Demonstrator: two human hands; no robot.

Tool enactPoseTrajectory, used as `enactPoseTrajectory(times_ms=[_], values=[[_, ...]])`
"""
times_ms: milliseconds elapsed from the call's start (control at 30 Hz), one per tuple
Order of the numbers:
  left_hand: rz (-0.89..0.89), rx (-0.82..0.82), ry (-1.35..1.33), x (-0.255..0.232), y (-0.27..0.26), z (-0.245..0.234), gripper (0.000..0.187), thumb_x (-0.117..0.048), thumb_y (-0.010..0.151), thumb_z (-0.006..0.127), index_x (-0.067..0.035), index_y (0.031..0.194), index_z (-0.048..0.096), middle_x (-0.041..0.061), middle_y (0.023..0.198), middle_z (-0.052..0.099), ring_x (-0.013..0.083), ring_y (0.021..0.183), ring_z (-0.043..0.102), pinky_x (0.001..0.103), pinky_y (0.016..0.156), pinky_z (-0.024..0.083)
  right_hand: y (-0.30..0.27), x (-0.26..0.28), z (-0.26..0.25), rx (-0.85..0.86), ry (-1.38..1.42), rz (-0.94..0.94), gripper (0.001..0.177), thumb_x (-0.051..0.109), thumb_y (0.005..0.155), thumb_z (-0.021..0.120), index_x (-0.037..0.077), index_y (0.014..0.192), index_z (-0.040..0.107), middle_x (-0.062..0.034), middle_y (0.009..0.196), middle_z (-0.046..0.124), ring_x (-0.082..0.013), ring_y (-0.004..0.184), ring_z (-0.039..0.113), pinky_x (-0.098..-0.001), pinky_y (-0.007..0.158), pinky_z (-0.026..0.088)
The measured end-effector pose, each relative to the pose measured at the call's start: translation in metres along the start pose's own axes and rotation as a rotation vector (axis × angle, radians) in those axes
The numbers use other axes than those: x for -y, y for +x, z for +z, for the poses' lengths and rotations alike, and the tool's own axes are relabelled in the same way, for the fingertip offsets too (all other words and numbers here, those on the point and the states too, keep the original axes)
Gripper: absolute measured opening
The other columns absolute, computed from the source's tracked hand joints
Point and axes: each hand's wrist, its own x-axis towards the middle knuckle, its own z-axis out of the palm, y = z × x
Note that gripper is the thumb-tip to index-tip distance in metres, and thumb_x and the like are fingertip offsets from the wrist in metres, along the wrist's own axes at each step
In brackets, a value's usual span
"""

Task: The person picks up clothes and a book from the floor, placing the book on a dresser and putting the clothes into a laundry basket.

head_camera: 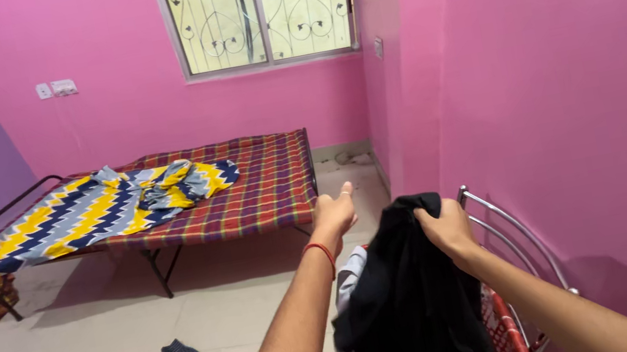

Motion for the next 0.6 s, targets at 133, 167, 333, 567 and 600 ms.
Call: enactPoseTrajectory(times_ms=[133, 167, 333, 567, 600], values=[[-0.013, 0.065, -0.071, 0.01, 0.0, -0.004, 0.064, -0.042, 0.099, 0.06, 0.019, 0.121, 0.062, 0.021, 0.122, 0.066, 0.0204, 0.091, 0.069, 0.031, 0.077, 0.064, 0.002, -0.014, 0.004, 0.009, -0.053, 0.066, 0.041, 0.033, 0.087, 0.069, -0.008, 0.091, 0.068, -0.0216, 0.08, 0.073, -0.0312, 0.077, 0.072, -0.0449, 0.073, 0.053], [-0.023, 0.053, -0.059, 0.013, 0.002, -0.007, 0.065, -0.042, 0.1, 0.061, 0.017, 0.127, 0.056, 0.018, 0.125, 0.059, 0.0204, 0.096, 0.068, 0.033, 0.079, 0.066, 0.003, -0.019, 0.005, -0.007, -0.059, 0.067, 0.042, 0.033, 0.086, 0.07, -0.009, 0.091, 0.067, -0.022, 0.08, 0.072, -0.0311, 0.077, 0.071, -0.0452, 0.072, 0.053], [-0.083, 0.036, -0.098, 0.028, 0.015, -0.021, 0.067, -0.043, 0.098, 0.061, 0.012, 0.134, 0.05, 0.014, 0.122, 0.058, 0.0212, 0.098, 0.07, 0.037, 0.082, 0.067, 0.022, -0.04, 0.013, -0.005, -0.114, 0.124, 0.049, 0.033, 0.088, 0.073, -0.014, 0.096, 0.066, -0.0256, 0.089, 0.074, -0.032, 0.084, 0.073, -0.0455, 0.076, 0.055], [-0.144, 0.043, -0.082, 0.05, 0.03, -0.071, 0.056, -0.046, 0.097, 0.061, 0.002, 0.125, 0.066, 0.015, 0.109, 0.069, 0.0236, 0.086, 0.073, 0.037, 0.068, 0.059, 0.023, -0.011, 0.017, 0.139, 0.009, 0.041, 0.037, 0.021, 0.083, 0.07, 0.003, 0.116, 0.071, -0.0141, 0.109, 0.074, -0.0228, 0.099, 0.071, -0.0355, 0.088, 0.055], [-0.135, 0.03, -0.055, 0.049, 0.027, -0.085, 0.05, -0.046, 0.095, 0.06, -0.007, 0.126, 0.067, 0.012, 0.113, 0.073, 0.0204, 0.088, 0.073, 0.034, 0.07, 0.058, 0.021, -0.003, 0.019, 0.191, 0.012, 0.042, 0.029, 0.02, 0.086, 0.067, 0.004, 0.108, 0.079, -0.0116, 0.104, 0.077, -0.0191, 0.095, 0.071, -0.0331, 0.085, 0.055]])
